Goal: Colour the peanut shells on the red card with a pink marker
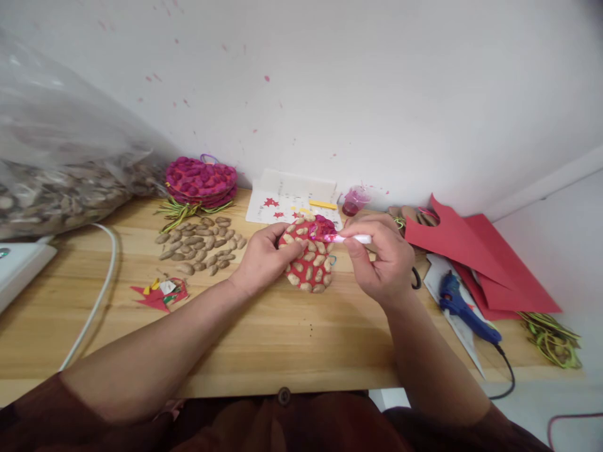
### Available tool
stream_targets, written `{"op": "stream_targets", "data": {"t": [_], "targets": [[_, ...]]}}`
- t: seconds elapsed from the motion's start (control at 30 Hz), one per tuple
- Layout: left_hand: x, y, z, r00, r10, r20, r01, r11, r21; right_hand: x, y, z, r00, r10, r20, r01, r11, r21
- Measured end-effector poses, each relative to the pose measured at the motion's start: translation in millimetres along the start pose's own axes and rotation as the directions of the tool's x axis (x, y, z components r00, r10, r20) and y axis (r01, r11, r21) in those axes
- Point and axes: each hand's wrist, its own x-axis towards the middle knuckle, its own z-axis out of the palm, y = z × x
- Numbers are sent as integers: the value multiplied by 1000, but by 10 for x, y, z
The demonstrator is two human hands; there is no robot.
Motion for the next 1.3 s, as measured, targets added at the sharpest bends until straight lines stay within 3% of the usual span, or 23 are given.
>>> {"op": "stream_targets", "data": {"t": [0.17, 0.3, 0.5, 0.67, 0.9, 1.3], "targets": [[-14, 38, 8, 1000, 22, 0, -22, 999, 41, -16, 18, 10, 997, 28, -69, -28, 1000, 6], [-33, 64, 7, 996, 91, -5, -89, 987, 133, -20, 21, 14, 999, 31, -12, -30, 999, 42], [-54, 76, 27, 993, 120, -5, -117, 975, 187, -24, 36, 3, 994, 82, -66, -80, 996, 32], [-62, 89, 30, 981, 192, -4, -184, 946, 266, -16, 18, 4, 998, 64, -23, -63, 996, 69], [-63, 71, 23, 977, 215, 0, -207, 939, 276, -41, 46, 9, 989, 145, -44, -139, 985, 105], [-63, 37, 27, 956, 292, 11, -280, 902, 329, -39, 40, 14, 991, 133, -34, -128, 985, 118]]}}
